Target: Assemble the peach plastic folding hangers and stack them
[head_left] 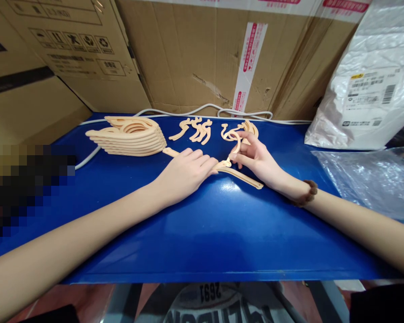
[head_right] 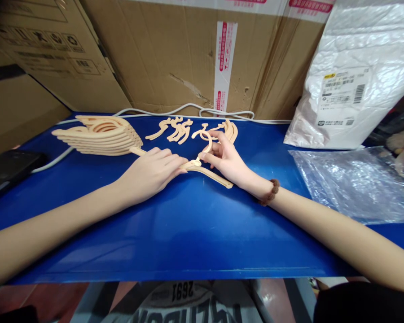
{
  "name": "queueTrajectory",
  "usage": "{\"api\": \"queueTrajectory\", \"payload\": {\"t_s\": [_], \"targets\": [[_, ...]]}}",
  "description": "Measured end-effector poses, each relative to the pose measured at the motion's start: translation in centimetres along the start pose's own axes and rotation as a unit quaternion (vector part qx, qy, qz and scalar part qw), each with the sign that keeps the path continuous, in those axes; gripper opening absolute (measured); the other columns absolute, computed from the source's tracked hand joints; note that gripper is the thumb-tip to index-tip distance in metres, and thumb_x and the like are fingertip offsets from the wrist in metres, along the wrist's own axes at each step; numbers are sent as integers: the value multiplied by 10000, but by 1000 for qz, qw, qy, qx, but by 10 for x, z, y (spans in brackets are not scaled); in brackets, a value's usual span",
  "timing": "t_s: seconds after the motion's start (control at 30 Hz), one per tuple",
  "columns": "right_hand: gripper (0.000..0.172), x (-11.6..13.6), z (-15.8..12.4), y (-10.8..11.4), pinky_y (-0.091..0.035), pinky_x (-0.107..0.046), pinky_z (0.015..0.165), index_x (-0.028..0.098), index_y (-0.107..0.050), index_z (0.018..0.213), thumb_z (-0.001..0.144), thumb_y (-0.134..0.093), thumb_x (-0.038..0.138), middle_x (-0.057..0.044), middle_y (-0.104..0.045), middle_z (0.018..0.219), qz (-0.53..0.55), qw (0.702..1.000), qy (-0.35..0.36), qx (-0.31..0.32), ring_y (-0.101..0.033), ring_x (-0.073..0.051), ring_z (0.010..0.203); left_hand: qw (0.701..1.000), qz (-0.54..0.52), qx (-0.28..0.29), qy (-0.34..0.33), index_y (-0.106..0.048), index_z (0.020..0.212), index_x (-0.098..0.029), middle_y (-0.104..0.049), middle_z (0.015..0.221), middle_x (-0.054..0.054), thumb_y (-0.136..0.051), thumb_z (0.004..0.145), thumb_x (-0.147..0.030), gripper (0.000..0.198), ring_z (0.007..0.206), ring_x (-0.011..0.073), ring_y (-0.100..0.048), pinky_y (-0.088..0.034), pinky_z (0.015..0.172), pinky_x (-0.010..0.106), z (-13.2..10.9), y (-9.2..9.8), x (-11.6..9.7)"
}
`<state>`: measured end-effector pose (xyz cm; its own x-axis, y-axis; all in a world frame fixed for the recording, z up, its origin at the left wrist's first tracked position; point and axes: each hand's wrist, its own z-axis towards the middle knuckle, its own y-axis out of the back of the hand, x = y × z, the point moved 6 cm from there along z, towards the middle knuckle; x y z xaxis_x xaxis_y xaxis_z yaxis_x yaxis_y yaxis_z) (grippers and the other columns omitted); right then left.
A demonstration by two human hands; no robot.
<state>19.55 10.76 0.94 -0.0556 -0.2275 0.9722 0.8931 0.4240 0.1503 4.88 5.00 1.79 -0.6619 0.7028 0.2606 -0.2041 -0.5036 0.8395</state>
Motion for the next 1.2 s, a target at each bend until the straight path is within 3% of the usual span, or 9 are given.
{"api": "queueTrajectory", "payload": {"t_s": [0.17,0.7,0.9,1.2], "targets": [[523,1,0,0,-435,-252,598,208,-413,1211,771,-693,244,56,-592,746,10,1000,1,-3,-570,-115,710,1000,6,16,1,-636,994,-118,-648,806,62,-330,1036,-325,372,730,224,-535,-335,651,345,-1,0,0],[488,0,0,-1,-399,-244,623,207,-457,1200,770,-687,185,29,-655,837,97,993,-44,46,-531,-92,666,998,-59,-6,7,-634,980,-121,-627,777,40,-328,1036,-341,381,713,205,-521,-345,658,324,0,8,-2],[498,0,-1,-1,-411,-255,682,191,-444,1242,788,-646,163,19,-664,838,105,990,-55,71,-548,-98,701,996,-85,24,9,-626,1034,-122,-656,852,51,-328,1039,-338,368,761,202,-550,-351,688,319,-1,3,-1],[451,3,-1,-1,-410,-273,714,202,-466,1212,797,-639,173,42,-630,790,97,993,-39,55,-540,-107,703,993,-111,32,23,-635,1011,-134,-660,840,50,-278,1047,-368,428,736,193,-540,-359,681,311,0,5,1]]}}
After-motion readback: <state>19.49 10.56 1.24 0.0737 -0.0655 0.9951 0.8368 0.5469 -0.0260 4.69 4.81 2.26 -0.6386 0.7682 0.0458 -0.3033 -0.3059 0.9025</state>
